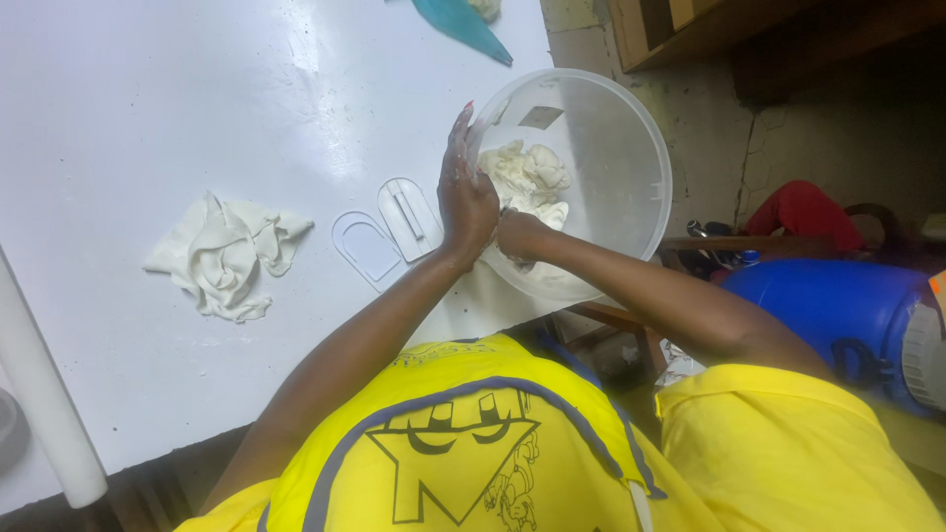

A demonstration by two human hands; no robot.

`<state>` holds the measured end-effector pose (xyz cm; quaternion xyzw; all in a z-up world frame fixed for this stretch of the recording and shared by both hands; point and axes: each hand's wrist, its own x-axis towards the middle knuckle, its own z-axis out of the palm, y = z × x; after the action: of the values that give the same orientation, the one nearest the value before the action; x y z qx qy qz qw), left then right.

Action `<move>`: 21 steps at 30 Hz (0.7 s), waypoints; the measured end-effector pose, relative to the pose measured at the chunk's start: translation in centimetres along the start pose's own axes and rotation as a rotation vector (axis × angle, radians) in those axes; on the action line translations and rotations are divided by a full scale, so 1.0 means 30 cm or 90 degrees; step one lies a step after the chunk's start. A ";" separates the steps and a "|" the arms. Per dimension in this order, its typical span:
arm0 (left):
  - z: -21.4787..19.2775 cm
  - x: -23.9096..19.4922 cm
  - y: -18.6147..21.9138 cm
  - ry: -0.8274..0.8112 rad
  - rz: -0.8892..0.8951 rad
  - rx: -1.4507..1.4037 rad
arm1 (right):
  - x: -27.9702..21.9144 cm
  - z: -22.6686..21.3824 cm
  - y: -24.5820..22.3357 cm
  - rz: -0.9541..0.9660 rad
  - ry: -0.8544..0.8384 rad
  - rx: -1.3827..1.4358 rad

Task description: The person kneads a piece of dough on a white table by hand after removing it from a clear plastic bucket.

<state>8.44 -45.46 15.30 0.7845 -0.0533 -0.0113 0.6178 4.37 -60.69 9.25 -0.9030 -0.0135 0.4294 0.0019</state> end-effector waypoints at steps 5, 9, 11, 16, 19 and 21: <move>-0.018 -0.018 0.025 -0.011 -0.003 -0.012 | 0.085 0.091 0.179 -0.039 -0.002 -0.106; -0.015 -0.019 0.030 -0.009 -0.020 -0.026 | -0.073 -0.055 0.012 0.028 -0.047 -0.010; -0.005 -0.021 0.014 -0.002 -0.012 -0.007 | 0.041 0.013 0.097 0.023 -0.084 0.048; 0.047 -0.014 -0.057 0.055 0.085 0.060 | 0.260 0.045 0.314 -0.024 -0.234 0.268; 0.059 -0.011 -0.067 0.108 0.095 0.011 | 0.181 -0.117 0.231 -0.124 -0.160 0.155; 0.104 -0.005 -0.091 0.098 0.054 0.004 | 0.174 -0.129 0.217 -0.069 -0.095 0.047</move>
<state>8.24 -47.84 11.90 0.7819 -0.0391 0.0752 0.6176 10.82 -67.03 7.53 -0.8660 -0.0465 0.4946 0.0575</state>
